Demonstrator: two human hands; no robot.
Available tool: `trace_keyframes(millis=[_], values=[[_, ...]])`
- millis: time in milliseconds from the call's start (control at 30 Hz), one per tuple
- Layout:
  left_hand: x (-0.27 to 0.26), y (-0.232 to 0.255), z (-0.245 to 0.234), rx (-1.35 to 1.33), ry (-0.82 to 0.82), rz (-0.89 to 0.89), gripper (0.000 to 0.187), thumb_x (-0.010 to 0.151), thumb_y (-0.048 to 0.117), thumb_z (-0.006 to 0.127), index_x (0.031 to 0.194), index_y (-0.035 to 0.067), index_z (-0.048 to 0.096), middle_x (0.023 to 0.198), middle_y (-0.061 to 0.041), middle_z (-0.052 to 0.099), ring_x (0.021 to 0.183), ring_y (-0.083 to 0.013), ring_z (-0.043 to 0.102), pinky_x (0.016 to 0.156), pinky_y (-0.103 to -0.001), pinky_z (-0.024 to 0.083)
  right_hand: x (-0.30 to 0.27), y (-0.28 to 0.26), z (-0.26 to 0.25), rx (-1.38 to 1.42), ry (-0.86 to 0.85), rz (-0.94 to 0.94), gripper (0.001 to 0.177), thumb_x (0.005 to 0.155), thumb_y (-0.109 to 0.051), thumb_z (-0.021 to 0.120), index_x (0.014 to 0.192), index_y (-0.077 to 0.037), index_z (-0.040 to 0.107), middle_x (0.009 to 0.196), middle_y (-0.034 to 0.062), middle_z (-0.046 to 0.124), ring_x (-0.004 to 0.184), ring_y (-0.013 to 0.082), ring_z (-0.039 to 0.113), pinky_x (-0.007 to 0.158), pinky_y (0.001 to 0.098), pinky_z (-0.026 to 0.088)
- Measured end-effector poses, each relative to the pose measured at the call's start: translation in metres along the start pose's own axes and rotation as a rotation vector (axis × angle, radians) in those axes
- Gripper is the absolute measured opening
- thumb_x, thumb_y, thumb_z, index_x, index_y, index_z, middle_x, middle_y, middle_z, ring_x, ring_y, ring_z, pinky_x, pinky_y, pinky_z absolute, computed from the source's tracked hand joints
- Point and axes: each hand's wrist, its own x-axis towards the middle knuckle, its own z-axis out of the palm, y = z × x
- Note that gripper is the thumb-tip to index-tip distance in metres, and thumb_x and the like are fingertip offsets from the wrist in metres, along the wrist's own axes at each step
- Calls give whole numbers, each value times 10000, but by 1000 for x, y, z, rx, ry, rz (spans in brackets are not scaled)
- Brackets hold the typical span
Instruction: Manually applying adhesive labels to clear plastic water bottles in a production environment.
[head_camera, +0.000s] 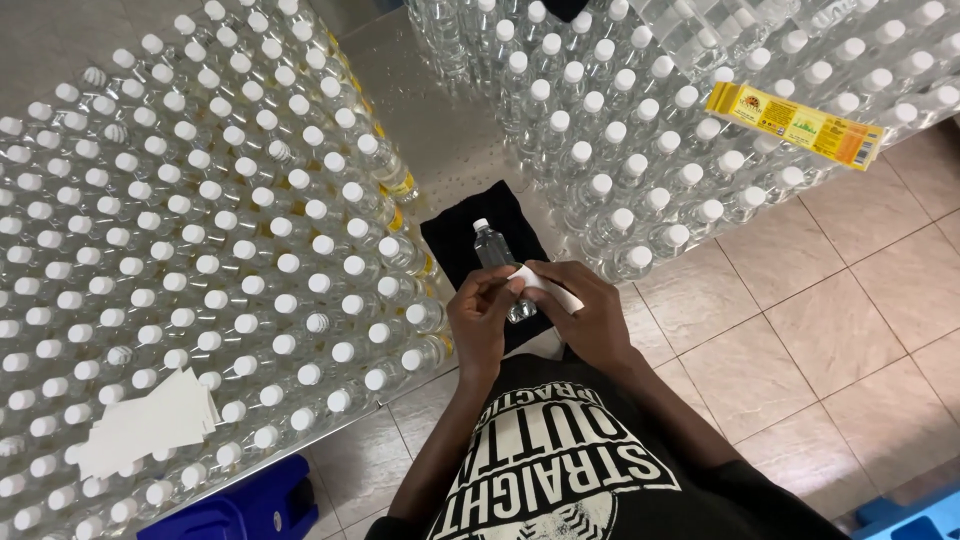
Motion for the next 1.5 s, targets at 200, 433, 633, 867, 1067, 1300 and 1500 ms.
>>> trace_keyframes(millis=[200,433,633,867,1067,1300,1500], values=[[3,-4,5,-38,30,-61,212,989,66,835,1162,-39,771,916,-158,812,814,-153,783,747,-342,679,3,-1,-3,137,-60,291,314,961,-130,864,1262,-60,807,1058,175,835,1078,367,803,933,518,637],[-1,-4,15,-35,9,-23,224,1013,90,816,1187,-39,759,944,-170,812,853,-199,813,770,-389,710,2,-1,-14,248,19,390,344,898,-111,931,1218,-54,818,1057,124,833,1086,215,775,1023,456,606],[-5,-7,21,66,-99,12,265,1060,143,774,1286,4,766,885,-134,751,864,-193,780,803,-398,653,4,11,-23,308,38,454,207,986,-125,857,1176,-47,826,1013,114,817,1036,186,763,999,430,615],[-4,-13,21,110,-39,52,272,1030,159,808,1275,43,803,859,-95,730,820,-110,711,799,-354,609,-1,29,-32,427,143,534,193,1104,-249,729,1116,-59,762,1000,68,793,983,113,699,951,347,580],[11,12,13,59,218,144,292,1089,163,719,1354,40,722,1098,-99,705,1014,-130,632,943,-386,554,-7,22,-44,406,39,550,143,1088,-171,676,1152,-46,701,1136,137,792,1093,200,708,1041,423,516],[16,3,1,37,192,198,420,1091,112,693,1488,129,559,1218,-17,648,1023,-47,586,937,-285,521,6,14,-61,305,-194,617,284,1046,-198,734,1257,-11,769,1148,251,803,1196,369,745,1100,549,533],[0,0,9,37,14,147,500,1060,144,750,1505,90,530,1195,-103,710,985,-139,707,842,-324,576,28,-6,-47,287,-164,457,321,1041,-269,784,1243,-20,780,1109,210,800,1187,375,764,1105,552,545]])
